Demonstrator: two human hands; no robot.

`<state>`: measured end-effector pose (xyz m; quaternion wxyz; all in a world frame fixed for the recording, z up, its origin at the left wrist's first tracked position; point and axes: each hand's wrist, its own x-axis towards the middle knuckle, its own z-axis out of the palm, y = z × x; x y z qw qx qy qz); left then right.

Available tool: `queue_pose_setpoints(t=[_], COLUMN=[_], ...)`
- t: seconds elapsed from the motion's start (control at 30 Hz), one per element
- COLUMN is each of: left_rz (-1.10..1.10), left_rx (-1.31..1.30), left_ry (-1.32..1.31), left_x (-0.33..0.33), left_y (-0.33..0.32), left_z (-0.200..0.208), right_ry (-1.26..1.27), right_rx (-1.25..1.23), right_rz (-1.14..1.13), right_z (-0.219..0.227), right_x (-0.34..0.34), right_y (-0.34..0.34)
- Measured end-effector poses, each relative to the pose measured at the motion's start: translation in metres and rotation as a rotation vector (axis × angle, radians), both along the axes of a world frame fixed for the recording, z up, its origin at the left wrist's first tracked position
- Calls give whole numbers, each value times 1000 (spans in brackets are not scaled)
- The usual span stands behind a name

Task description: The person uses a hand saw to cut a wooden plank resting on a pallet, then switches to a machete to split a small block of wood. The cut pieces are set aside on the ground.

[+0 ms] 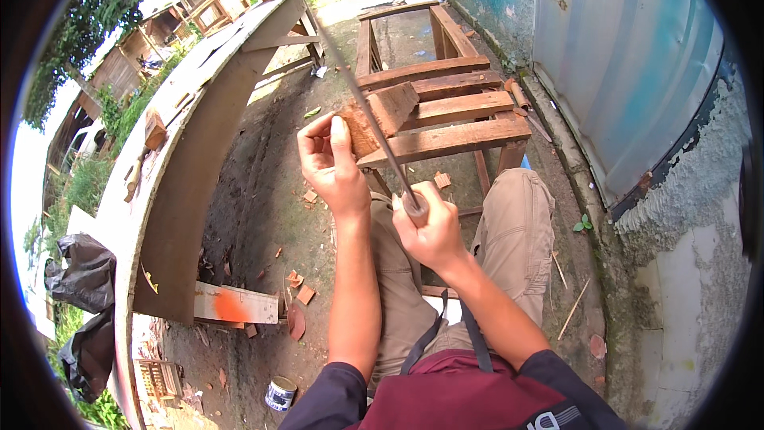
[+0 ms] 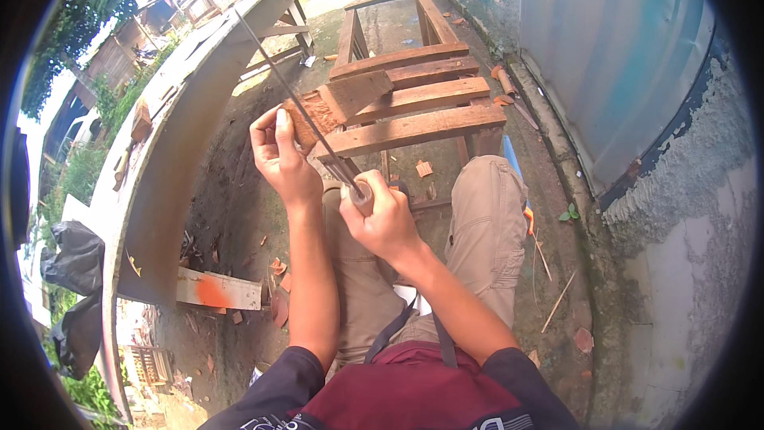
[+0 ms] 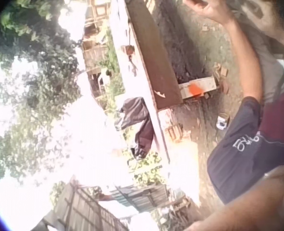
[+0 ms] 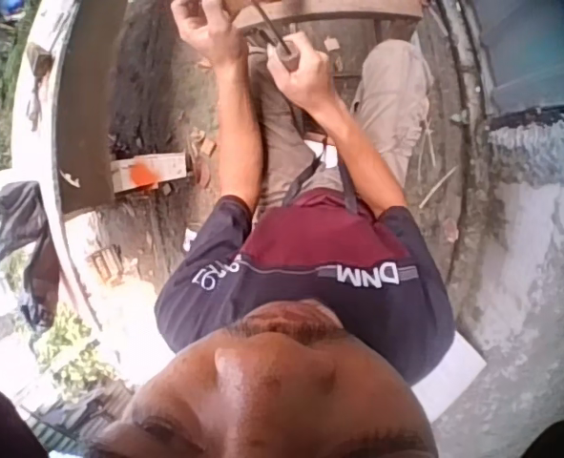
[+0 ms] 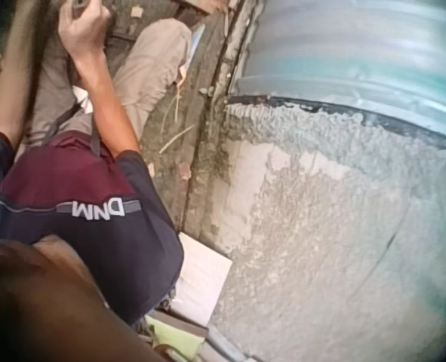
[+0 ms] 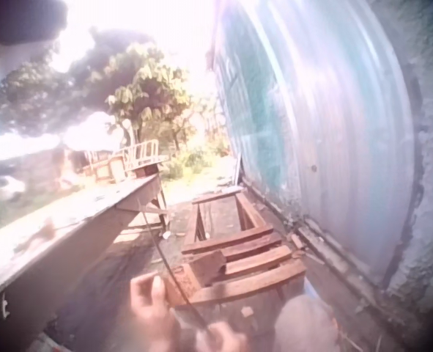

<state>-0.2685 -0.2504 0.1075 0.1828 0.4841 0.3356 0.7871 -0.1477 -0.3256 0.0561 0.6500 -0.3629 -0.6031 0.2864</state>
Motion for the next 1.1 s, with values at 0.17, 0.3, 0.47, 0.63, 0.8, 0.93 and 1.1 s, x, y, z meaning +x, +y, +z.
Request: queue_pose_setpoints(t=[0.17, 0.3, 0.47, 0.63, 0.8, 0.93, 1.1], left_rz=[-59, -70, -29, -29, -59, -67, -56], left_rx=[26, 18, 2, -46, -2, -52, -23], left_ry=[-144, -21, -80, -35, -35, -16, -14], left_x=[-6, 4, -3, 1, -5, -1, -3], left_y=[-7, -6, -6, -9, -8, -14, -11], left_z=[9, 6, 9, 17, 22, 20, 20], right_ry=[-14, 3, -3, -33, -22, 19, -38], right_rx=[-35, 90, -92, -37, -7, 91, 53], right_rz=[12, -74, -12, -18, -16, -63, -43], right_z=[10, -6, -14, -30, -21, -23, -20], right_x=[4, 7, 10, 10, 12, 9, 15], right_y=[-7, -4, -10, -11, -20, -13, -18])
